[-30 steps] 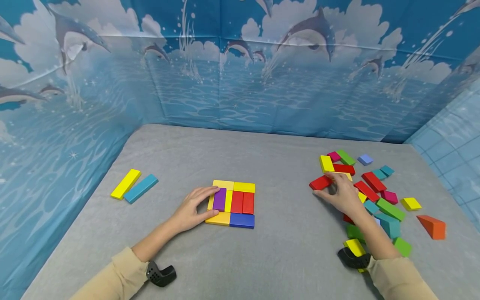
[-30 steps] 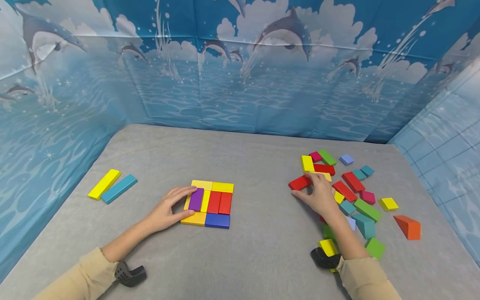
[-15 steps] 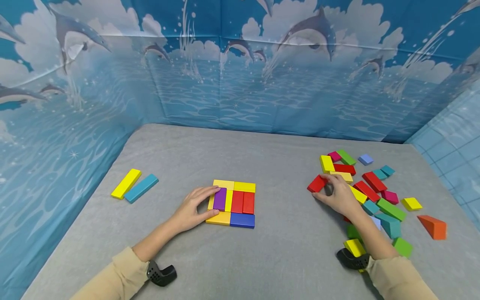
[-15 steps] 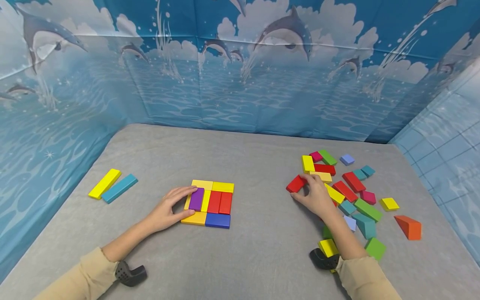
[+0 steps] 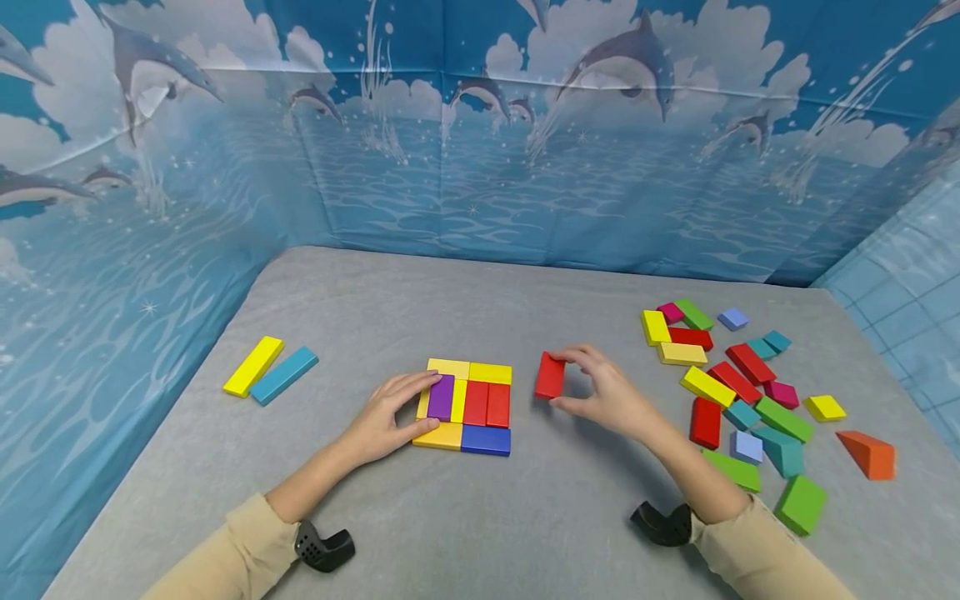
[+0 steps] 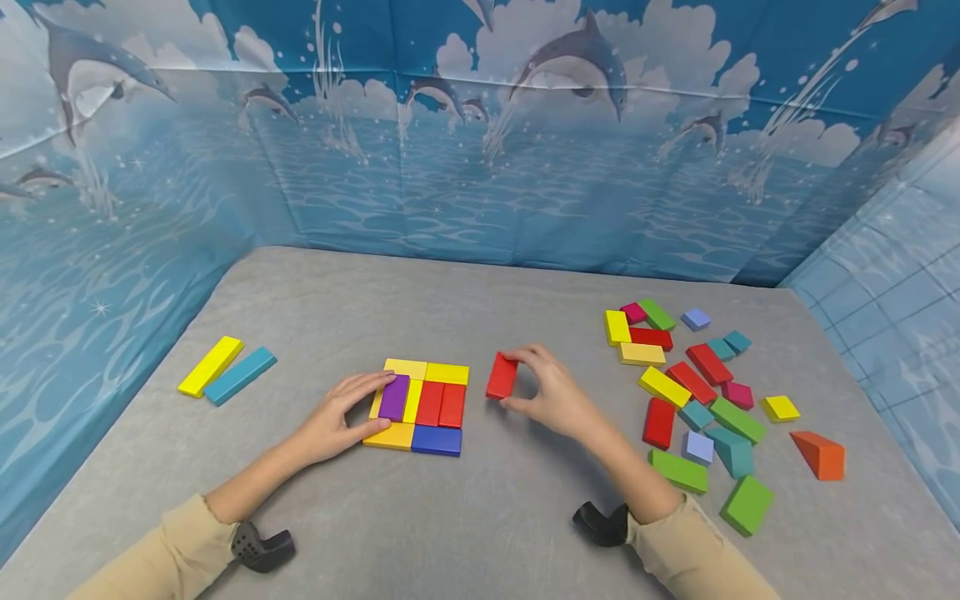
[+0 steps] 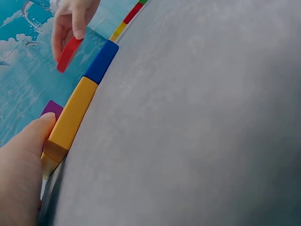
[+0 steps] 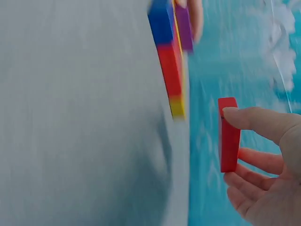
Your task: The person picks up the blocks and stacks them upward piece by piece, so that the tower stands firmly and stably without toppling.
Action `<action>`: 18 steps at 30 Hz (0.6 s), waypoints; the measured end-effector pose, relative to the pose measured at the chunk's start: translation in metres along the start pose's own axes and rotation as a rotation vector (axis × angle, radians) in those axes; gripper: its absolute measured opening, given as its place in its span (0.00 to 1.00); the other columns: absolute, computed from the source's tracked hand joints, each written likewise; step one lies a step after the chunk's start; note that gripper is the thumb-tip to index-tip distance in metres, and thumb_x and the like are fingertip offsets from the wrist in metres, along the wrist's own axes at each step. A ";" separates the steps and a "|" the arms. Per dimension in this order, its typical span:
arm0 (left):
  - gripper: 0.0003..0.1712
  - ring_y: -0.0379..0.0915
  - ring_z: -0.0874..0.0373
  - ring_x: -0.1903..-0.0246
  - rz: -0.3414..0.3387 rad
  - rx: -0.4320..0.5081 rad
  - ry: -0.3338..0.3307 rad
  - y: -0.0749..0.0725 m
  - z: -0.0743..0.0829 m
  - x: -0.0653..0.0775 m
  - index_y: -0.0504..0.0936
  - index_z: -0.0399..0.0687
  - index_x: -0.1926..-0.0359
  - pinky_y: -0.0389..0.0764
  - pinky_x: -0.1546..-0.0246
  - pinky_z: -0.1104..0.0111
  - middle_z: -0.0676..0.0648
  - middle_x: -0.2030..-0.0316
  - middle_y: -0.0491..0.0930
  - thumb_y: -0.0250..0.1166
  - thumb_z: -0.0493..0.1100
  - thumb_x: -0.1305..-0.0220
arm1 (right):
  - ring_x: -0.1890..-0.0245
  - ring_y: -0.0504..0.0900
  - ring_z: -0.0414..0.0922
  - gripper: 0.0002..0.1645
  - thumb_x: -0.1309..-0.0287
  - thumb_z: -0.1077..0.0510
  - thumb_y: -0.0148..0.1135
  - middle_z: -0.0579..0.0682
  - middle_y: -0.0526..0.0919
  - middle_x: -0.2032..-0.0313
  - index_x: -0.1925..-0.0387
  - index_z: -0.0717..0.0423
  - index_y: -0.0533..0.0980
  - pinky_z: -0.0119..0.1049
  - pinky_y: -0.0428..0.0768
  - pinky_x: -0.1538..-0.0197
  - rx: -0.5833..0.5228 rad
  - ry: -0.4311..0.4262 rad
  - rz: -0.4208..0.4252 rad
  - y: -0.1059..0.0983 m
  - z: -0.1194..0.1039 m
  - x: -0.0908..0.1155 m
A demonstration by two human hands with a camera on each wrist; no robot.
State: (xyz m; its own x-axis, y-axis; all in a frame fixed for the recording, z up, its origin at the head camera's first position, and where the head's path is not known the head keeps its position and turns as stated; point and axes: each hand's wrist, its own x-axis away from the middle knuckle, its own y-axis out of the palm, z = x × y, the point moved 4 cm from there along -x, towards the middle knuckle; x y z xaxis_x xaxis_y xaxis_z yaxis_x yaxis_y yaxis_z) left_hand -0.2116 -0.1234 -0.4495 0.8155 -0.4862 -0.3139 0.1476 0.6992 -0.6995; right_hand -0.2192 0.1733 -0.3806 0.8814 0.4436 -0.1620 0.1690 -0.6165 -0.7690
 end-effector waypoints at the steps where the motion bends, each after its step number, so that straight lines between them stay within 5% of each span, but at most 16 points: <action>1: 0.34 0.57 0.53 0.39 0.000 -0.002 0.000 0.000 0.000 0.000 0.67 0.56 0.37 0.56 0.41 0.46 0.52 0.38 0.65 0.64 0.53 0.44 | 0.49 0.70 0.58 0.34 0.56 0.62 0.71 0.60 0.70 0.47 0.45 0.63 0.69 0.53 0.73 0.50 -0.016 -0.015 -0.012 0.008 -0.006 -0.002; 9: 0.34 0.58 0.53 0.39 0.007 -0.005 0.002 0.000 -0.001 0.001 0.67 0.56 0.37 0.57 0.41 0.47 0.51 0.38 0.66 0.64 0.53 0.44 | 0.47 0.70 0.51 0.34 0.55 0.58 0.71 0.54 0.71 0.47 0.45 0.59 0.70 0.47 0.71 0.45 -0.060 -0.083 -0.112 0.054 -0.026 -0.020; 18: 0.34 0.58 0.53 0.39 0.009 -0.013 0.000 -0.001 0.001 0.001 0.67 0.56 0.37 0.57 0.42 0.47 0.51 0.38 0.66 0.64 0.53 0.44 | 0.46 0.69 0.50 0.33 0.55 0.57 0.71 0.54 0.71 0.46 0.46 0.58 0.71 0.47 0.71 0.44 -0.060 -0.063 -0.130 0.062 -0.030 -0.023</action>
State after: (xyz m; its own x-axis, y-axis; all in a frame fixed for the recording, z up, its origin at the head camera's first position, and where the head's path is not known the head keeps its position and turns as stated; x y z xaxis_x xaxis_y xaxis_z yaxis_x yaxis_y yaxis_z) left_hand -0.2107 -0.1236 -0.4485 0.8170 -0.4795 -0.3203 0.1329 0.6971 -0.7046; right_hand -0.2156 0.1057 -0.4065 0.8211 0.5614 -0.1036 0.3077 -0.5881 -0.7480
